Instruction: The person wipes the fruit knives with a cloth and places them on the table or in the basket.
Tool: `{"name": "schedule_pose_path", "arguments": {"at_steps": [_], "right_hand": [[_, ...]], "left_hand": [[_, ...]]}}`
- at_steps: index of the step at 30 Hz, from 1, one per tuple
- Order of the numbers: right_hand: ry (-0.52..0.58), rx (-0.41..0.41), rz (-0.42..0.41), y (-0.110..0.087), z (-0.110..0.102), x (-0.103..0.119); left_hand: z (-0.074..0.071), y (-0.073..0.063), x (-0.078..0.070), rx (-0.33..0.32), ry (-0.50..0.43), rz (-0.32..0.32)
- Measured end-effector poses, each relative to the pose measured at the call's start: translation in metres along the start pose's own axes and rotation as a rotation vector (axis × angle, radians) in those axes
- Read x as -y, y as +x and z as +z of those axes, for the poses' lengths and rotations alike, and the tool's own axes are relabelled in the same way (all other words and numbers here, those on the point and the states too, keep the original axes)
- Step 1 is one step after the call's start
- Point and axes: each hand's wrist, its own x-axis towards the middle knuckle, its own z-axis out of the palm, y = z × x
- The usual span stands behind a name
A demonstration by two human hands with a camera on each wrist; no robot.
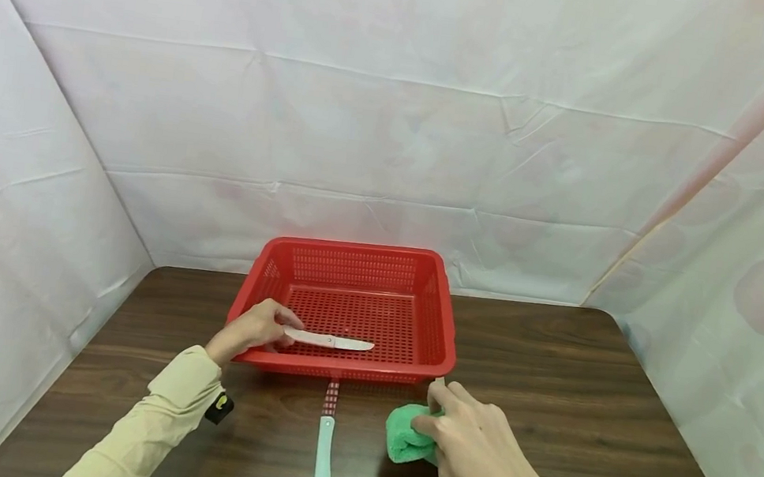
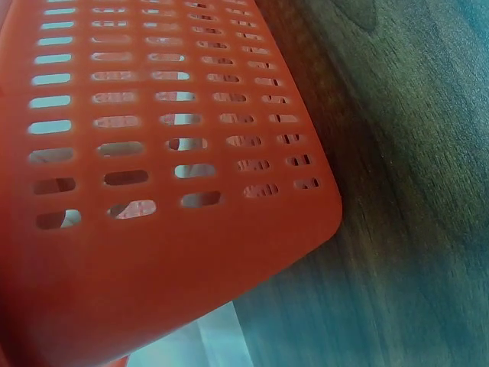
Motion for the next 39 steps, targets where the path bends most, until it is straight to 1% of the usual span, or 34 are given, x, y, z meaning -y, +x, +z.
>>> {"name": "schedule_pose_path", "arguments": {"at_steps": [5,9,13,16,20,22,24,27,31,35,39], "right_hand": [[0.006,0.005,0.008,0.0,0.0,0.0],[0.015,0.003,0.011,0.0,0.0,0.0],[0.013,0.005,0.012,0.0,0.0,0.0],[0.012,0.005,0.013,0.0,0.0,-0.001],[0.007,-0.006,0.011,0.0,-0.001,-0.002],[0.001,-0.015,0.004,0.0,-0.001,-0.002],[0.001,-0.02,0.002,0.0,-0.001,-0.003],[-0.001,-0.024,0.004,0.0,-0.002,-0.003],[-0.007,-0.024,0.014,0.0,-0.002,-0.003],[-0.01,-0.022,0.017,-0.001,-0.003,-0.003],[-0.007,-0.021,0.02,-0.001,-0.004,-0.003]], "left_hand": [[-0.001,0.002,0.0,0.002,0.047,-0.009],[-0.001,0.003,0.0,-0.011,0.089,-0.016],[-0.001,0.004,0.0,-0.044,0.079,-0.018],[-0.002,0.003,-0.002,-0.065,0.033,-0.007],[-0.003,-0.001,-0.006,-0.09,-0.009,0.032],[-0.004,-0.005,-0.009,-0.12,-0.024,0.05],[-0.003,-0.009,-0.011,-0.164,-0.057,0.077],[-0.002,-0.017,-0.015,-0.239,-0.121,0.12],[0.0,-0.03,-0.02,-0.306,-0.186,0.183],[0.002,-0.043,-0.023,-0.337,-0.253,0.235],[0.006,-0.055,-0.024,-0.345,-0.337,0.268]]}}
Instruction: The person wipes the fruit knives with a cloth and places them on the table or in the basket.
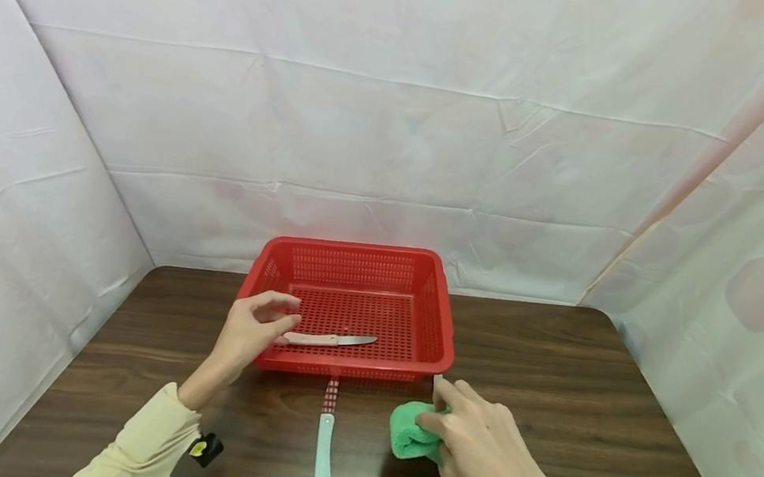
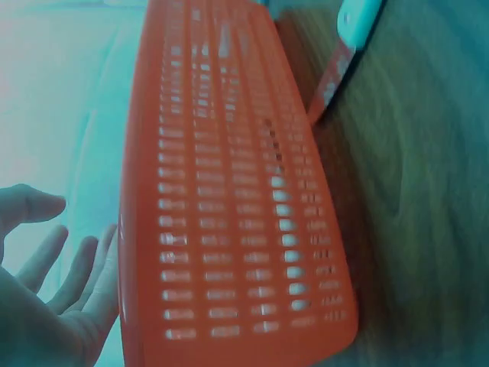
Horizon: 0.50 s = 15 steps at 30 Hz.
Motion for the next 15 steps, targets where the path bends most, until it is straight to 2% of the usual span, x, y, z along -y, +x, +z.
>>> {"name": "schedule_pose_path", "arguments": {"at_steps": [4,9,11,15], "right_hand": [[0.002,-0.006,0.002,-0.001,-0.002,-0.001],[-0.004,-0.013,0.004,-0.002,-0.003,-0.001],[0.0,-0.017,0.004,-0.002,-0.003,-0.001],[0.008,-0.019,0.006,-0.002,-0.003,-0.001]], "left_hand": [[0.002,-0.012,-0.006,-0.002,-0.083,0.011],[0.001,-0.034,-0.027,0.01,-0.156,0.055],[0.001,-0.042,-0.031,0.011,-0.17,0.067],[0.006,-0.052,-0.019,0.02,-0.193,0.069]]}}
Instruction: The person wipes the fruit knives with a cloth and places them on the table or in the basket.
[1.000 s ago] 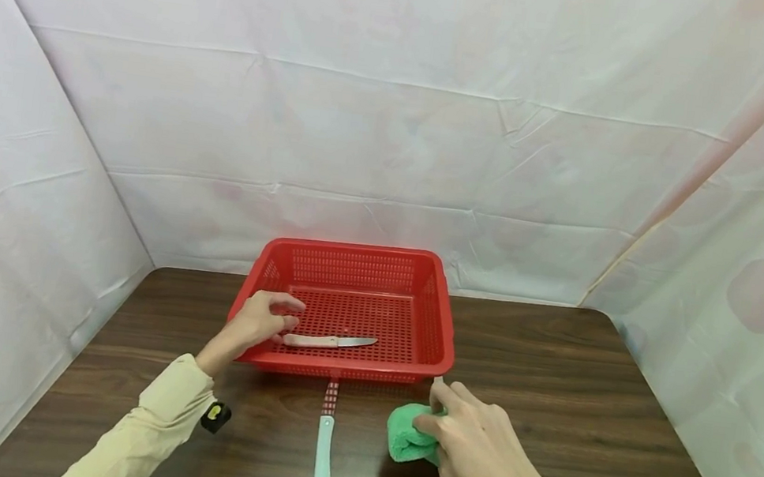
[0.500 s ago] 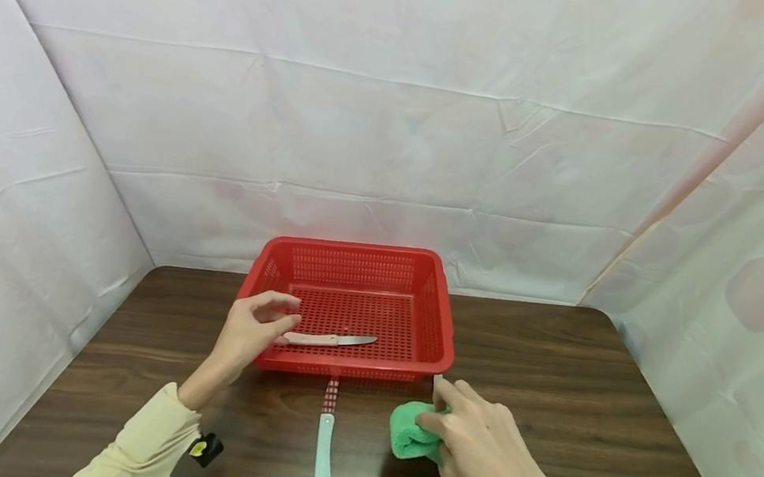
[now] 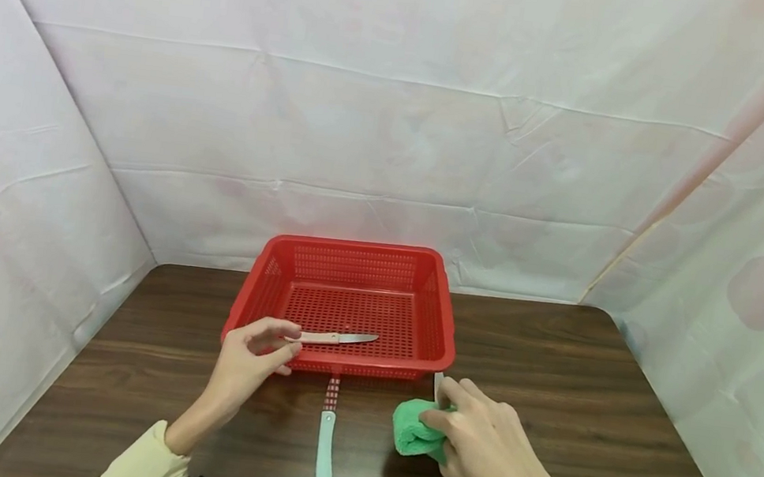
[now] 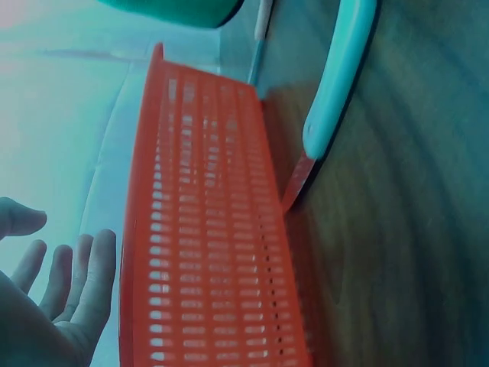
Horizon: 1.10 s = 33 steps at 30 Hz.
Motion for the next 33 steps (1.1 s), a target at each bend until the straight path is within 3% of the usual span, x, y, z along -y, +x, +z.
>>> {"name": "schedule_pose_path", "arguments": {"at_steps": [4,8,16,24,33], "right_hand": [[0.0,0.002,0.006,-0.001,-0.001,0.0],[0.0,-0.01,0.002,-0.001,-0.002,0.0],[0.005,-0.023,0.009,-0.002,-0.003,0.001],[0.0,-0.027,0.014,-0.003,-0.003,0.001],[-0.011,-0.054,-0.013,-0.003,-0.001,-0.001]], "left_hand": [[0.005,-0.006,0.016,0.028,-0.016,-0.016],[0.01,-0.015,0.024,0.057,-0.02,-0.078],[0.019,-0.035,0.037,0.138,0.094,-0.146],[0.032,-0.049,0.05,0.24,0.235,-0.07],[0.046,-0.061,0.055,0.386,0.542,0.026]]}}
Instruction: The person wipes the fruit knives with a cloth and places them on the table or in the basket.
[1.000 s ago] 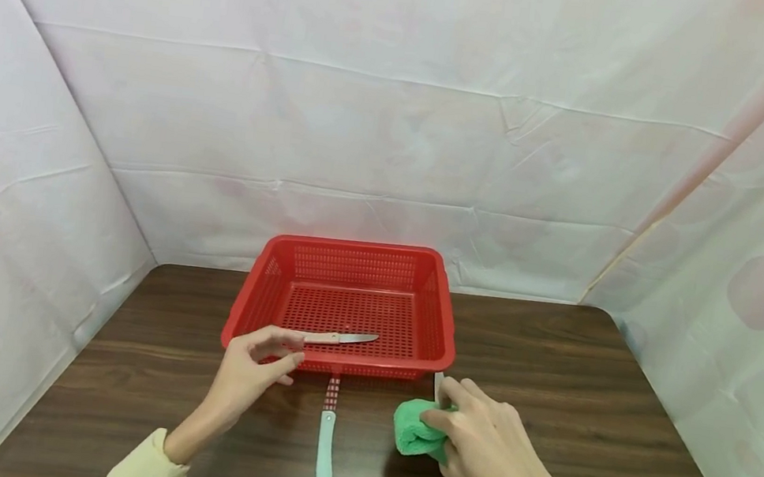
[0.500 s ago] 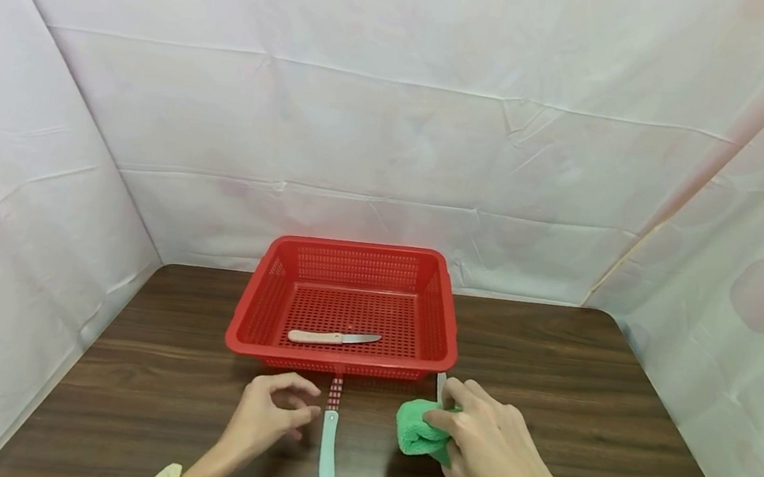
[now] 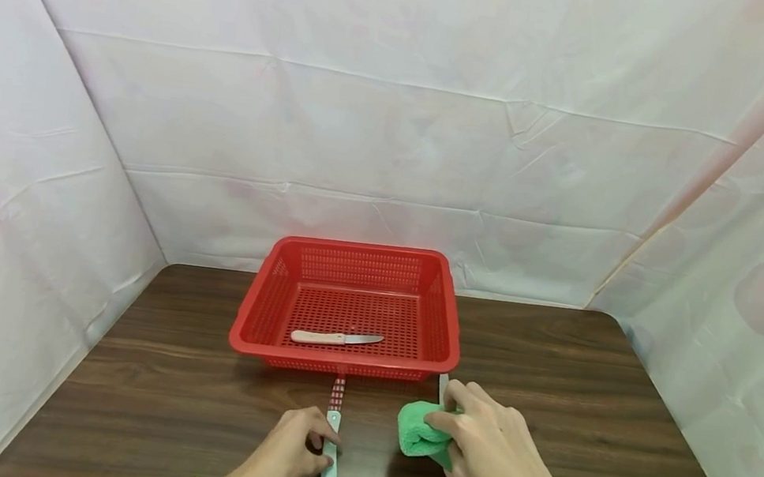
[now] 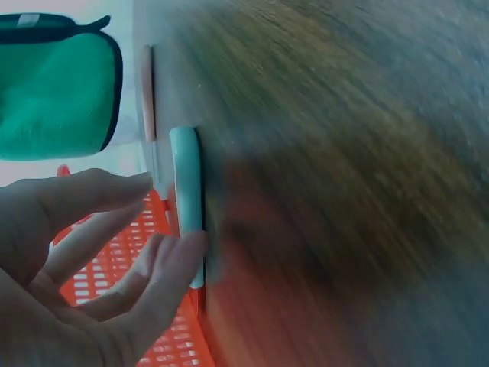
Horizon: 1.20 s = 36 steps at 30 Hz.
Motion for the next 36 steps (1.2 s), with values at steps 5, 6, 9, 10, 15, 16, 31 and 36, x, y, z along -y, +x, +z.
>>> {"name": "schedule_pose_path", "arguments": {"at_steps": [5,6,9,10,15,16,31,36], "right_hand": [[0.005,0.0,0.002,-0.001,0.001,0.0],[0.005,0.003,0.003,-0.002,0.001,0.0],[0.016,0.019,0.011,-0.002,0.001,0.001],[0.019,0.022,0.013,-0.003,0.0,0.001],[0.027,0.029,0.018,-0.003,0.001,0.001],[0.025,0.028,0.018,-0.003,0.001,0.001],[0.035,0.058,0.048,-0.005,0.0,0.002],[0.032,0.056,0.051,-0.006,0.0,0.002]], "left_hand": [[0.005,0.001,0.0,0.028,0.121,0.002],[0.005,0.001,0.0,0.031,0.141,0.002],[0.003,0.002,0.001,0.047,0.176,-0.015],[0.003,0.002,0.001,0.053,0.183,-0.027],[0.001,0.001,0.002,0.083,0.187,-0.095],[0.001,0.001,0.003,0.085,0.186,-0.102],[-0.014,-0.004,0.014,0.046,0.18,-0.191],[-0.018,-0.004,0.017,0.037,0.219,-0.224]]}}
